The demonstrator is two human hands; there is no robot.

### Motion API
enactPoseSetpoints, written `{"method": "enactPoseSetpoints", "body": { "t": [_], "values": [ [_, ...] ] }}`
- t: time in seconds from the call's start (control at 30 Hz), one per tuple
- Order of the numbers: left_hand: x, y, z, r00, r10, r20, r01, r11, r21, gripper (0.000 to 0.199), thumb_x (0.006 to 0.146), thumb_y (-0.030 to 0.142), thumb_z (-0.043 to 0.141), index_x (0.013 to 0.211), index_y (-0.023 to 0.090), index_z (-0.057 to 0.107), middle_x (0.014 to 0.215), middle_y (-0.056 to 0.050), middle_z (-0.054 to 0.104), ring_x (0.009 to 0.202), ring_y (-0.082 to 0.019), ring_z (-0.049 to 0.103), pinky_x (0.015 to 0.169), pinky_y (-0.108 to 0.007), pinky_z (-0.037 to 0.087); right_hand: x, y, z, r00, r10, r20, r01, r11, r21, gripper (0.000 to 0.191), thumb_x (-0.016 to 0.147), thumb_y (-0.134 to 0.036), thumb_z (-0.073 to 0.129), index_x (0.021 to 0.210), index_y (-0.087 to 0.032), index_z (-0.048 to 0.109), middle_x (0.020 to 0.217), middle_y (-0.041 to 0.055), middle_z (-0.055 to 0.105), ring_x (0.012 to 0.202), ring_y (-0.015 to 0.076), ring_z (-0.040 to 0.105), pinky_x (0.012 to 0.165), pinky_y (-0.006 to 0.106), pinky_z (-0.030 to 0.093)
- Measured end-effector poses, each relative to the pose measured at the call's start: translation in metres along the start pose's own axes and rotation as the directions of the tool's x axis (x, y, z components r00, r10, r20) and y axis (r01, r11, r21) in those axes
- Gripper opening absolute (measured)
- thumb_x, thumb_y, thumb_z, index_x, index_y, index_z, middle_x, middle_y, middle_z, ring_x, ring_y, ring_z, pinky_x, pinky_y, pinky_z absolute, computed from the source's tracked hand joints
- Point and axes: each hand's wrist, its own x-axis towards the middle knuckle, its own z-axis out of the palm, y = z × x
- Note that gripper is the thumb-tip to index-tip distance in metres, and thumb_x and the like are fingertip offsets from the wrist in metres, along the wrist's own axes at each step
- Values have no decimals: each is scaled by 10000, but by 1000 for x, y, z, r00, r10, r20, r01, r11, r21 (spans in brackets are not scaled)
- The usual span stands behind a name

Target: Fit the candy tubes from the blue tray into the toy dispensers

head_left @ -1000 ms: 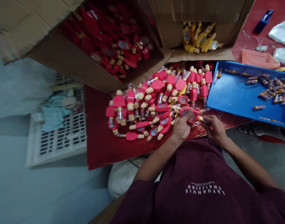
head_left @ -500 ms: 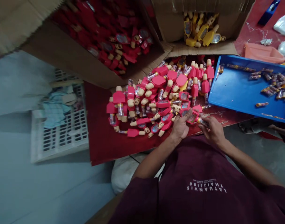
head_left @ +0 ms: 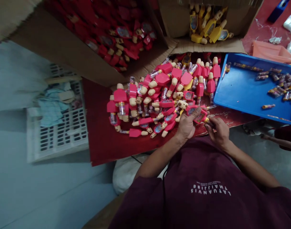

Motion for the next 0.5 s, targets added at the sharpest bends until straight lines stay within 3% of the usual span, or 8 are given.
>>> {"method": "enactPoseSetpoints", "body": {
  "t": [0.07,0.13,0.17,0.23,0.3,0.37,0.43,0.5],
  "values": [
    [0,-1,-2,1000,-6,15,6,1000,10,389,656,460,881,806,152,695,809,-70,757,930,-282,740,851,-386,583,0,-4,-1,951,255,175,-292,928,231,400,913,-589,560,930,-196,632,664,26,605,523,142,505,502,283,448],
    [1,0,-5,1000,-22,15,22,1000,15,381,635,429,897,794,155,686,796,-63,755,909,-274,742,852,-386,581,3,-9,-2,805,407,432,-568,739,362,477,932,-647,487,823,-194,593,541,-23,503,402,101,352,389,246,333],
    [2,2,-7,1000,-28,4,28,999,15,374,629,408,904,794,157,681,792,-57,754,895,-266,743,854,-382,579,4,-11,-2,766,411,494,-611,704,362,501,940,-657,461,790,-194,579,525,-26,493,389,97,331,377,242,315],
    [4,5,-10,999,-11,-39,11,1000,2,365,626,373,910,806,160,676,797,-46,752,875,-248,744,864,-376,575,7,-10,-1,847,340,409,-472,834,284,473,943,-628,487,821,-189,611,626,21,598,473,123,461,450,257,404],
    [5,7,-11,997,21,-80,-22,1000,-21,366,635,365,907,837,163,678,819,-46,755,891,-245,743,883,-380,570,8,-5,2,974,130,187,-147,986,79,391,925,-567,567,970,-190,661,839,87,694,686,184,602,629,313,508],
    [5,7,-9,994,39,-99,-43,998,-35,377,654,373,897,886,167,684,834,-53,758,933,-257,740,901,-393,565,7,2,6,994,-95,62,101,989,-107,374,903,-509,620,1098,-192,656,965,128,704,835,233,634,759,374,526],
    [3,5,-6,994,41,-101,-44,999,-26,391,665,388,889,918,167,688,826,-59,758,966,-273,736,911,-407,563,5,4,10,990,-132,45,136,985,-101,355,917,-485,603,1116,-194,644,936,117,696,807,224,629,743,367,522],
    [1,2,-4,994,46,-99,-48,999,-12,407,662,411,887,923,167,693,808,-62,756,972,-288,734,905,-420,566,4,-1,12,994,70,83,-78,992,103,325,937,-501,571,1043,-200,635,778,48,645,625,159,554,592,296,477]
  ]
}}
